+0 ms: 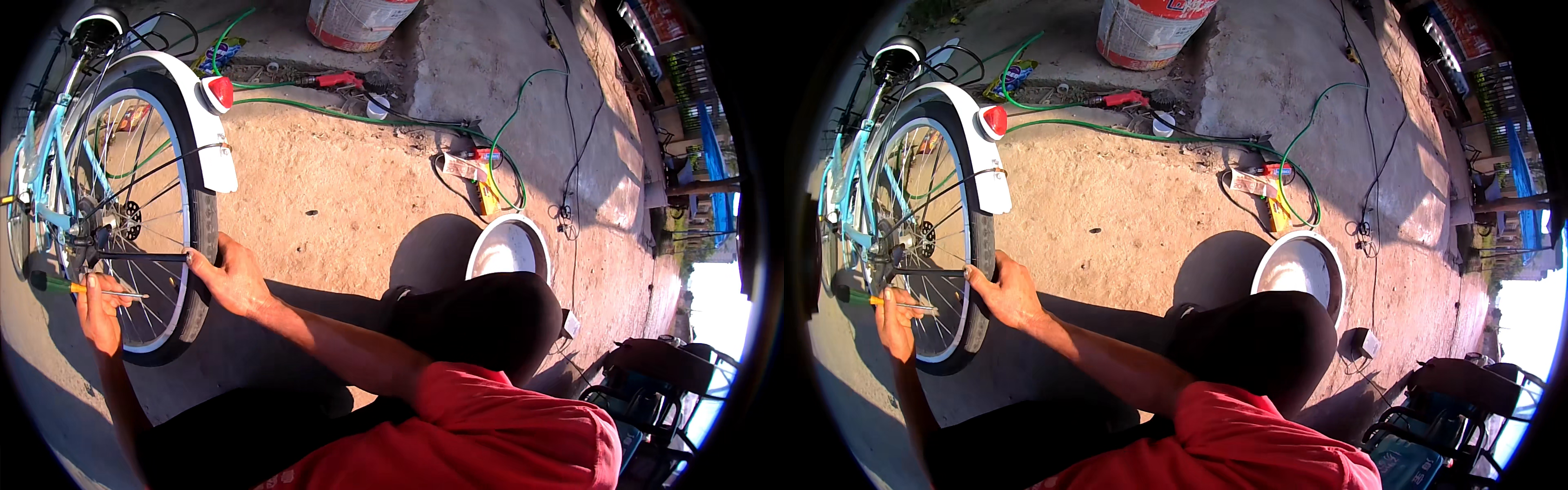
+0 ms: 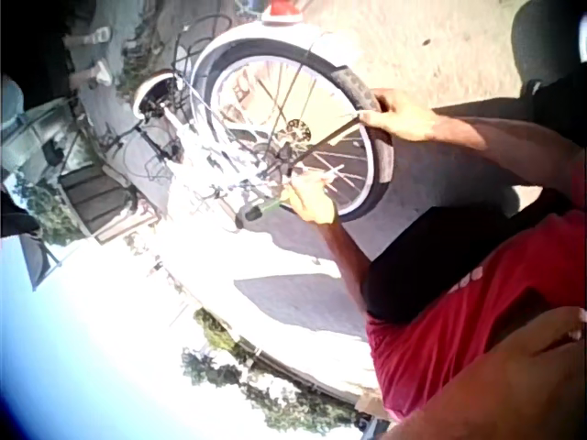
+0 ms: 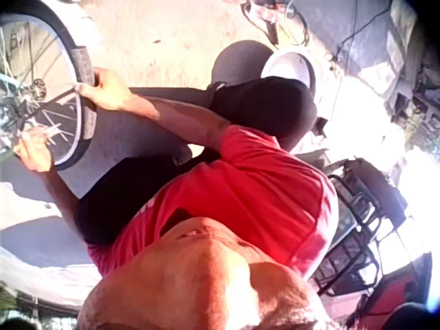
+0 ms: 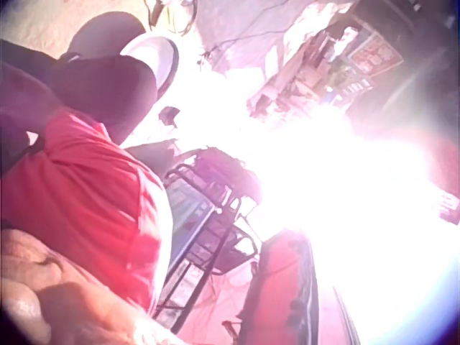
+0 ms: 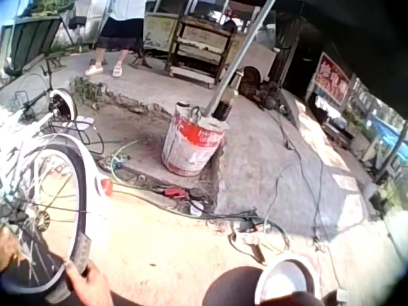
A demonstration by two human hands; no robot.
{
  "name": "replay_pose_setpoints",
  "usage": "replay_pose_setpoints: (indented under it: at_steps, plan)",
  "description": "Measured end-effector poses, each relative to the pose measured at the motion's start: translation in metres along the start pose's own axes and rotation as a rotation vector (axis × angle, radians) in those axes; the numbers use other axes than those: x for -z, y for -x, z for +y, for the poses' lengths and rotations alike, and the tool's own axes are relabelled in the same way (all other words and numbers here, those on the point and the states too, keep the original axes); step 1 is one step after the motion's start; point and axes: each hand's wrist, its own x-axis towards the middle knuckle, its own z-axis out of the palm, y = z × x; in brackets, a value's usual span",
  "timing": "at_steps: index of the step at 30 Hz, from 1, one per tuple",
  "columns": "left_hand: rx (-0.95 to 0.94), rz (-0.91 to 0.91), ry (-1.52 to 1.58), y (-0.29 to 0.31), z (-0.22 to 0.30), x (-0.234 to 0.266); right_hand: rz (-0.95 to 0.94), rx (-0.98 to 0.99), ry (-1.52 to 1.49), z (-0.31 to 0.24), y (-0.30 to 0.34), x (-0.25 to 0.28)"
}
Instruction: The person uses a screwdriver to pry an inner tube out from under a bicycle tire, removes the tube from the wheel, and rotates the tube in their hands.
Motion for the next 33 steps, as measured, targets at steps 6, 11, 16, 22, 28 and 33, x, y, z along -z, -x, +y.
replay_pose_setpoints:
  at_steps: [6,11,16,22,28,33]
  plan:
    - [-0.007,-0.033,-0.009,0.002,-0.004,0.004,-0.111,0.055,-0.252,0.013,-0.012,0.003]
    - [-0.018,-0.074,-0.165,0.025,0.024,0.007,-0.258,-0.045,-0.492,0.019,-0.028,-0.005]
    - [-0.156,-0.246,-0.141,0.033,0.039,-0.038,-0.304,-0.086,-0.697,0.028,-0.042,0.021]
    - [-0.398,-0.412,-0.276,0.057,0.050,-0.062,-0.371,-0.113,-0.749,0.033,-0.048,0.017]
    - [-0.694,-0.498,-0.693,0.051,0.053,-0.089,-0.390,-0.102,-0.772,0.036,-0.054,0.019]
    - [-0.974,-0.495,-0.966,0.058,0.058,-0.107,-0.395,-0.084,-0.756,0.031,-0.055,0.020]
